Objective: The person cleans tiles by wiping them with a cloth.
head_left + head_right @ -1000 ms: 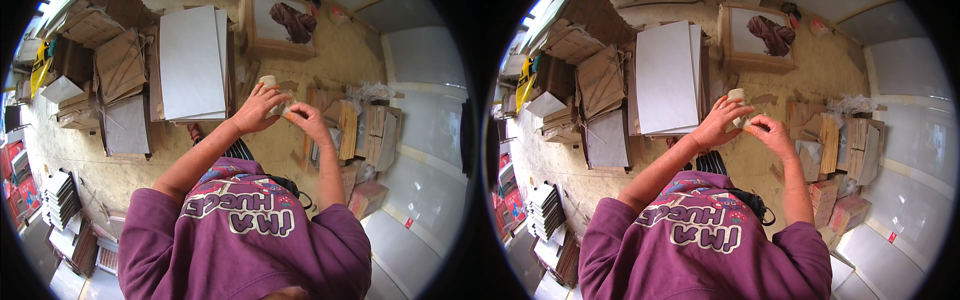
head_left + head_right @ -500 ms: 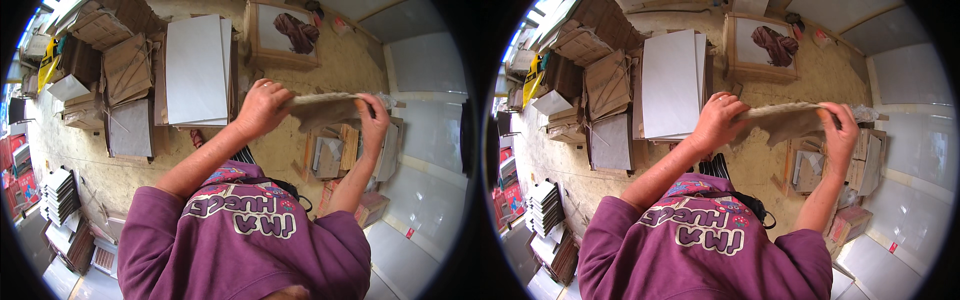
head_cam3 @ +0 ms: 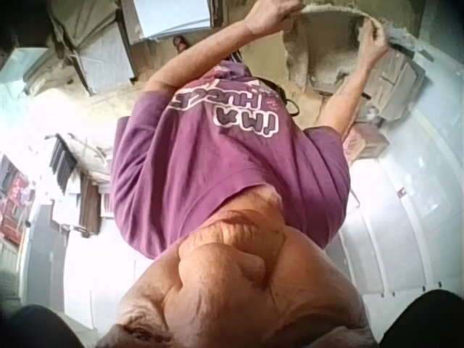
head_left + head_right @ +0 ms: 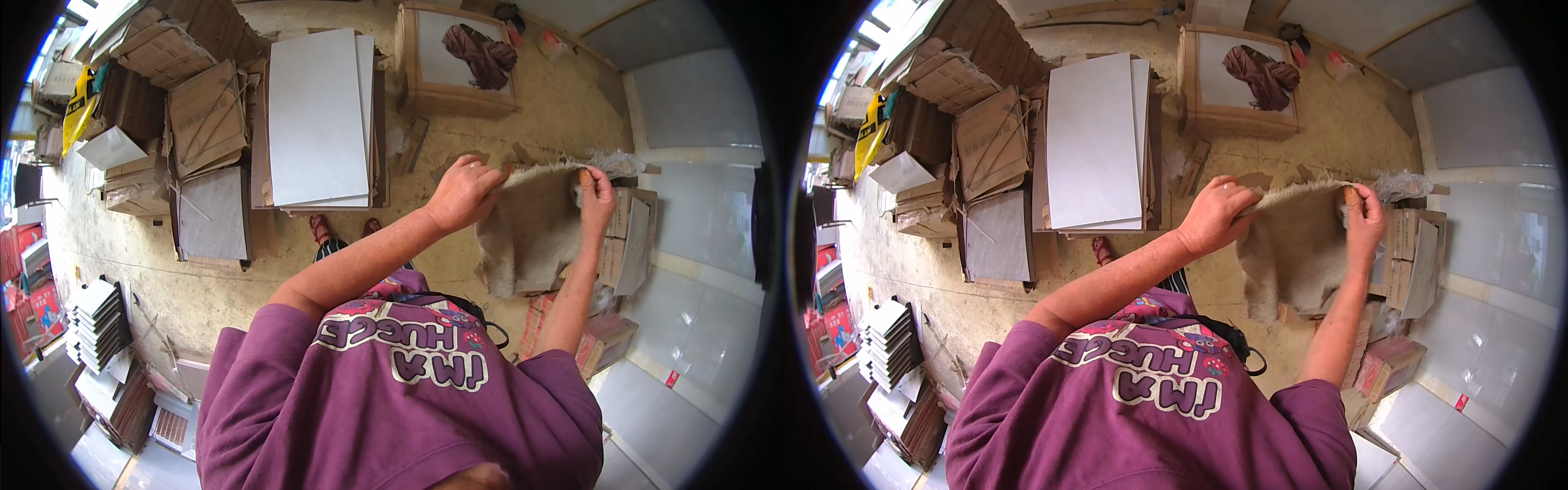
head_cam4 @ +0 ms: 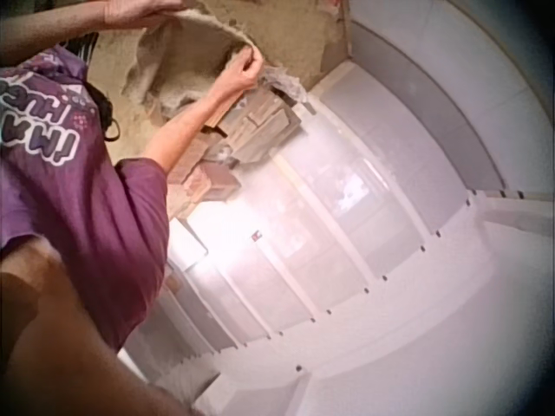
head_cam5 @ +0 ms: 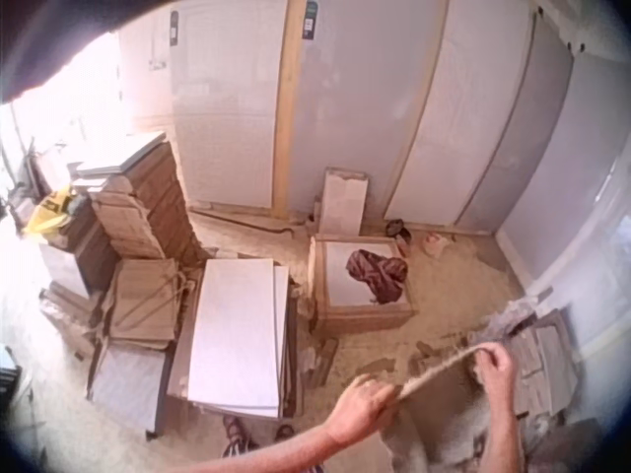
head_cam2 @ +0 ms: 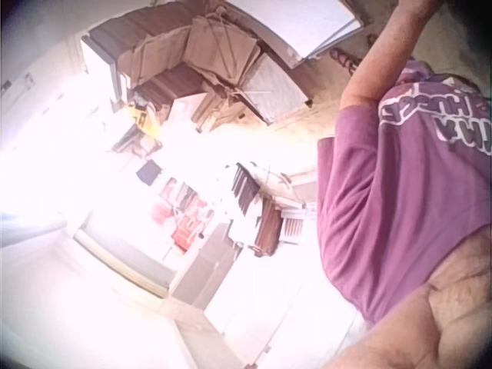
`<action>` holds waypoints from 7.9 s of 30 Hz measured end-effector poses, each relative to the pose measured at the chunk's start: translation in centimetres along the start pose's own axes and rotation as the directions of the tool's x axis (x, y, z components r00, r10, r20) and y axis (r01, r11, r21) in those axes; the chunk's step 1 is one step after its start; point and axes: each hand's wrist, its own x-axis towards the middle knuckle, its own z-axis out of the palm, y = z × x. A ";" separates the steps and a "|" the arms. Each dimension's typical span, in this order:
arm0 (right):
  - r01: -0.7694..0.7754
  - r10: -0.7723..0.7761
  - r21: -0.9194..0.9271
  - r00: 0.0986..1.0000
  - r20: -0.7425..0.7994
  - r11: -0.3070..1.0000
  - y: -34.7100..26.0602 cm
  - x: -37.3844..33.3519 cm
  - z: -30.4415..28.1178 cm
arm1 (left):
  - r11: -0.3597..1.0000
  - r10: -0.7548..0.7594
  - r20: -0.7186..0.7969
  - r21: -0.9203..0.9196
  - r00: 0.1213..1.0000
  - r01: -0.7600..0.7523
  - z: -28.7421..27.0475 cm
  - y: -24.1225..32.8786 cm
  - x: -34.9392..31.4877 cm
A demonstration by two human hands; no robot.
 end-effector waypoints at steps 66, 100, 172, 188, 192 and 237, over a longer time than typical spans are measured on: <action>0.326 -0.143 -0.136 0.701 0.699 0.936 -7.3 -2.4 14.1 | 0.671 -0.732 0.174 0.352 0.659 0.653 -21.7 -4.4 -10.0; 0.037 0.240 -0.344 0.646 0.724 0.938 -6.6 2.5 51.3 | 0.437 -0.810 0.011 0.679 0.587 0.590 -23.7 -41.3 -12.4; 0.036 -0.039 0.020 0.652 0.757 0.999 0.3 -6.4 50.1 | 0.622 -0.745 -0.057 0.298 0.664 0.724 -13.6 -30.9 -24.8; 0.089 0.115 -0.366 0.859 0.498 0.926 -2.7 13.2 61.5 | 0.470 -0.821 0.068 0.644 0.567 0.604 -17.3 -39.6 -17.2; 0.078 0.083 -0.432 0.936 0.343 0.898 -4.2 12.5 66.2 | 0.460 -0.852 0.096 0.609 0.515 0.646 -16.9 -39.8 -18.7; 0.718 -0.487 0.036 0.433 0.758 0.696 4.8 -6.7 51.7 | 0.408 -0.855 -0.095 0.484 0.510 0.774 -11.4 -24.3 -27.2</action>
